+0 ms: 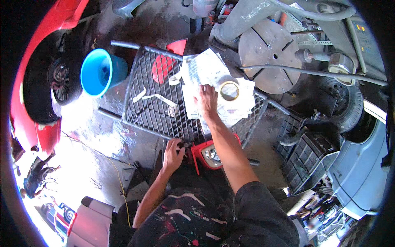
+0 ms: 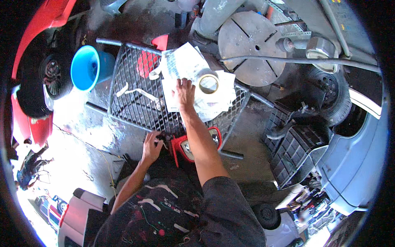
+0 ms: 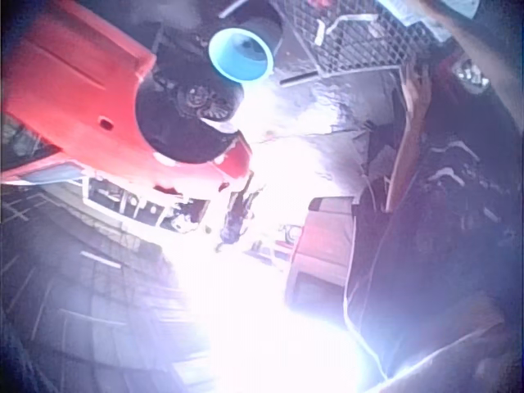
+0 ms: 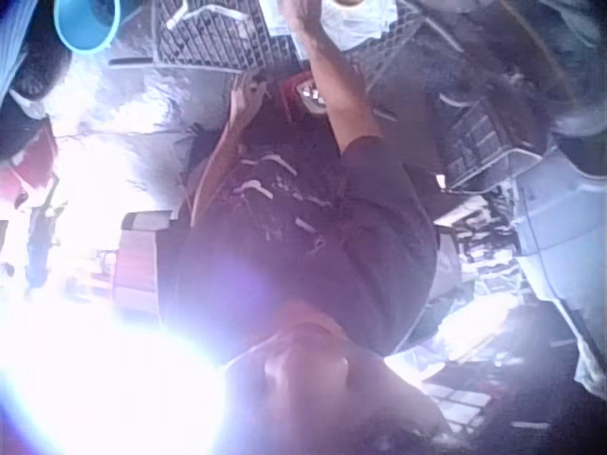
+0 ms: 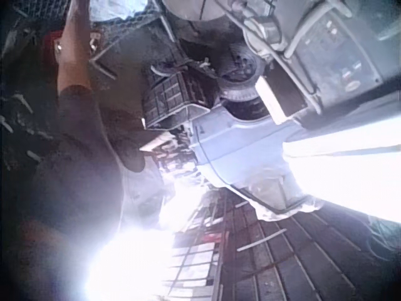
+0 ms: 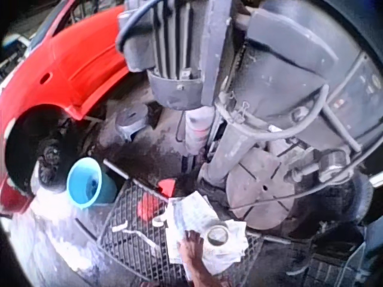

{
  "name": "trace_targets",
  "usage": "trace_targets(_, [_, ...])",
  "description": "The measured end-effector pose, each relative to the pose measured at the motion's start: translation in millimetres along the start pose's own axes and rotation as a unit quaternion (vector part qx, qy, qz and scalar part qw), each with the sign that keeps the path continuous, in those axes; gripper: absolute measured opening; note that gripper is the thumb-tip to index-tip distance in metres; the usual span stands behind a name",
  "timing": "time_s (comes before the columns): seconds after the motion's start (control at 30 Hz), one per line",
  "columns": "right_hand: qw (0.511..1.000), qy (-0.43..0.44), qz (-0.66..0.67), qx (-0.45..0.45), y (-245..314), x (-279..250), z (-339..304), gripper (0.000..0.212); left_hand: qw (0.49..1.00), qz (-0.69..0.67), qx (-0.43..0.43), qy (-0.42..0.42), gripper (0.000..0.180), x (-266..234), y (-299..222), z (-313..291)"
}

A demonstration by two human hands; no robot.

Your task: The person applies masking tape around the edges of a red-framed car side mirror, then places a newspaper over the mirror and smooths it down. The person handles tape, the mirror, and newspaper throughout.

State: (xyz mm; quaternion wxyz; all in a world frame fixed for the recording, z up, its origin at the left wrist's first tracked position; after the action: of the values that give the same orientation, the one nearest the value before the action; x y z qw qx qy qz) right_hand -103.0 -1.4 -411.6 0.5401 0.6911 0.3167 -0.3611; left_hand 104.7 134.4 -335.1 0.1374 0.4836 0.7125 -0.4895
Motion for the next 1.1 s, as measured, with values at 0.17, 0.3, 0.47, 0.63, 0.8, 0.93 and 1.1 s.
trace_targets(0.17, [0.988, -0.083, -0.118, -0.056, 9, 26, 13, 0.04, 0.987, -0.032, -0.155, 0.0, 0.029, -10, 52, -25])
trace_targets(0.3, [0.993, -0.008, -0.098, -0.06, 2, 36, -3, 0.019, 0.979, -0.055, -0.194, -0.032, 0.024, -3, 75, -31])
trace_targets(0.47, [0.997, -0.024, -0.02, -0.068, 23, 11, -57, 0.014, 0.981, -0.096, -0.162, -0.05, 0.028, 5, 59, -5])
trace_targets(0.63, [0.996, -0.033, 0.072, -0.031, 51, -21, -106, 0.016, 0.925, -0.333, -0.181, 0.015, 0.045, 15, 46, 48])
trace_targets(0.8, [0.973, 0.046, 0.222, -0.047, 58, -43, -141, 0.01, 0.702, -0.676, -0.209, 0.084, 0.077, 14, 46, 70])
trace_targets(0.93, [0.928, 0.056, 0.364, -0.059, 59, -61, -163, 0.022, 0.651, -0.719, -0.229, 0.089, 0.089, -5, 43, 74])
trace_targets(1.1, [0.823, 0.071, 0.55, 0.124, 49, -78, -180, 0.022, 0.722, -0.625, -0.265, 0.136, 0.08, -19, 50, 77])
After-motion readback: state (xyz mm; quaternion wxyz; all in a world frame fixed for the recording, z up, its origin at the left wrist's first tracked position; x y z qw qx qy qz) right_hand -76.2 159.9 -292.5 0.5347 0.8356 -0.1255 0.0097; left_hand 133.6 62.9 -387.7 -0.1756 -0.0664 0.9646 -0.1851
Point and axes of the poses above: each hand's wrist, its own z-axis towards the middle knuckle, its own x-axis out of the palm, y = z × x, the point moved 3 cm from there along z, towards the middle knuckle, and after that the axes turned 15 degrees about z, right-handed, at the moved point
